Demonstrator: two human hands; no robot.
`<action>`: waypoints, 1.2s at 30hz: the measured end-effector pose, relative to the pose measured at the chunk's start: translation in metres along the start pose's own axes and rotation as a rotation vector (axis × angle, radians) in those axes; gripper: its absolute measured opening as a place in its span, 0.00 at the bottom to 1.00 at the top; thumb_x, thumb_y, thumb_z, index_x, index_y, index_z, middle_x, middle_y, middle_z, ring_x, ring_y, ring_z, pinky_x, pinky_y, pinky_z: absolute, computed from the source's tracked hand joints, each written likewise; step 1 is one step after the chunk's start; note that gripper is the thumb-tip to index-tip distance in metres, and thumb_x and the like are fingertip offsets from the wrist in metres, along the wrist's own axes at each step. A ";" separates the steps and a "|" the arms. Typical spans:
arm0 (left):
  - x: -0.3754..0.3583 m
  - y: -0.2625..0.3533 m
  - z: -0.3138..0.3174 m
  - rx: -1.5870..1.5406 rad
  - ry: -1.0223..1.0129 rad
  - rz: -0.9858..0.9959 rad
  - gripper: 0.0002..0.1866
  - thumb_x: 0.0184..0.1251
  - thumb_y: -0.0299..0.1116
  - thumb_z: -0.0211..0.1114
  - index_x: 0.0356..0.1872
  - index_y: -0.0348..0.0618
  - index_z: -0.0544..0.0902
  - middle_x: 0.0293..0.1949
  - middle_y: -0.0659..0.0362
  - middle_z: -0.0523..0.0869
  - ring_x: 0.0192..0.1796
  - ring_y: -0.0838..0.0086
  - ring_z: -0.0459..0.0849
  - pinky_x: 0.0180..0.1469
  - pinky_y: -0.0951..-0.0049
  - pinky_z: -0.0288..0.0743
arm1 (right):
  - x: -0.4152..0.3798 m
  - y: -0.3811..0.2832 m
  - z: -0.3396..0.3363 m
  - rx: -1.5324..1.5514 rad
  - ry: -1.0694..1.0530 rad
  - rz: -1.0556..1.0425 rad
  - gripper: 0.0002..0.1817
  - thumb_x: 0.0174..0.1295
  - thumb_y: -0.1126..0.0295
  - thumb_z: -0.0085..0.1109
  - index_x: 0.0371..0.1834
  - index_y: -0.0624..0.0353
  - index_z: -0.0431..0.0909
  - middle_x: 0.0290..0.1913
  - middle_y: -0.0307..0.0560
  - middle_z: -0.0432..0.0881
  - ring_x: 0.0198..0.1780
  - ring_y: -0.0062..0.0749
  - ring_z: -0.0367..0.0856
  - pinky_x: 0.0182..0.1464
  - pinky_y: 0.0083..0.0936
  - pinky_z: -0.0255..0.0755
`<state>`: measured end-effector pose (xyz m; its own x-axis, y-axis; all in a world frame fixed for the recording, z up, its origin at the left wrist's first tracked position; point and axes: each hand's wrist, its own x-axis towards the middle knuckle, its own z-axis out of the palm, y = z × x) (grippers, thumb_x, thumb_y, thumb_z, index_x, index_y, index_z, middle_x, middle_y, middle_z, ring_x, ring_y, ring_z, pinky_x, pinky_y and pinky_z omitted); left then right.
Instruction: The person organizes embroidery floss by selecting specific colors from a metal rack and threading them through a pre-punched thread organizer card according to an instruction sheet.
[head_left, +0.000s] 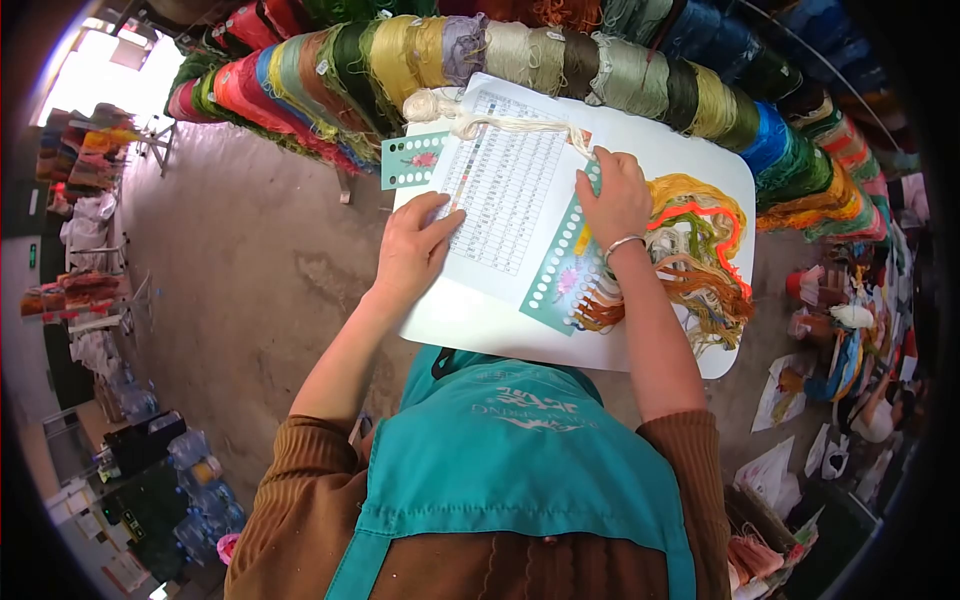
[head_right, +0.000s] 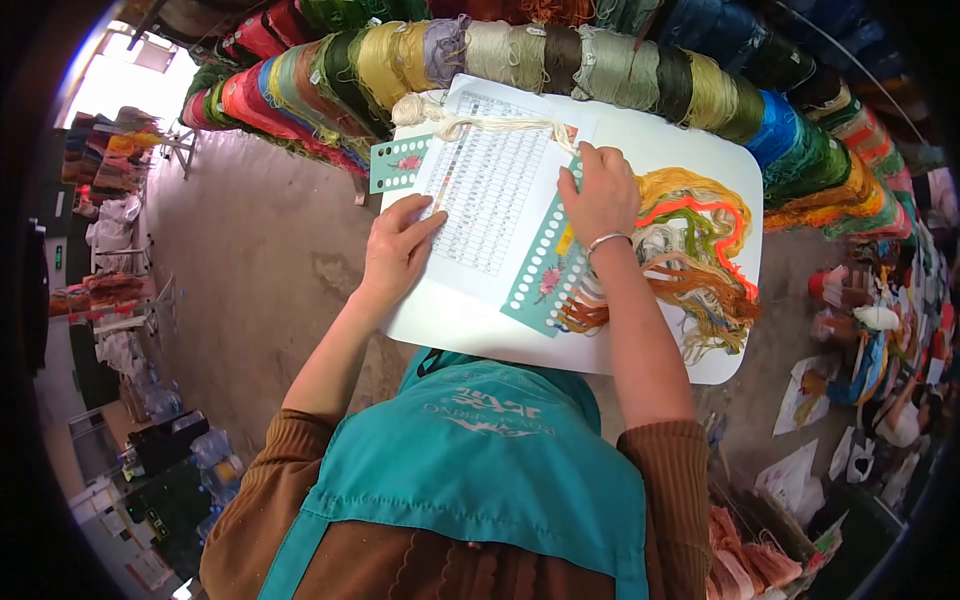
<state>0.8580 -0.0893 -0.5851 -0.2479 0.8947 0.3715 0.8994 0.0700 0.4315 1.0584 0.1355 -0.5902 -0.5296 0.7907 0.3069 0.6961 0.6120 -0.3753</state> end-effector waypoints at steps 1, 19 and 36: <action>-0.001 -0.001 0.001 0.001 -0.001 -0.001 0.18 0.55 0.22 0.67 0.48 0.51 0.86 0.54 0.56 0.80 0.55 0.61 0.78 0.56 0.63 0.72 | 0.000 0.000 0.000 0.000 0.000 -0.001 0.22 0.59 0.59 0.64 0.55 0.54 0.79 0.48 0.46 0.77 0.50 0.41 0.79 0.49 0.36 0.74; -0.010 0.015 0.001 0.149 -0.010 0.043 0.20 0.53 0.25 0.68 0.50 0.51 0.84 0.54 0.56 0.79 0.58 0.61 0.77 0.57 0.62 0.71 | -0.001 -0.002 -0.002 0.006 0.002 -0.006 0.22 0.58 0.59 0.64 0.54 0.57 0.80 0.47 0.47 0.77 0.49 0.40 0.78 0.51 0.36 0.73; -0.013 0.018 0.004 0.150 -0.021 0.010 0.21 0.54 0.25 0.67 0.51 0.51 0.84 0.53 0.56 0.79 0.57 0.60 0.77 0.56 0.62 0.70 | -0.001 -0.002 -0.001 0.002 -0.001 -0.001 0.22 0.58 0.59 0.63 0.54 0.57 0.80 0.47 0.46 0.77 0.49 0.40 0.78 0.51 0.36 0.73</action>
<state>0.8790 -0.0977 -0.5847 -0.2328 0.9048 0.3566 0.9458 0.1253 0.2995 1.0580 0.1335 -0.5892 -0.5305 0.7903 0.3064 0.6948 0.6125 -0.3769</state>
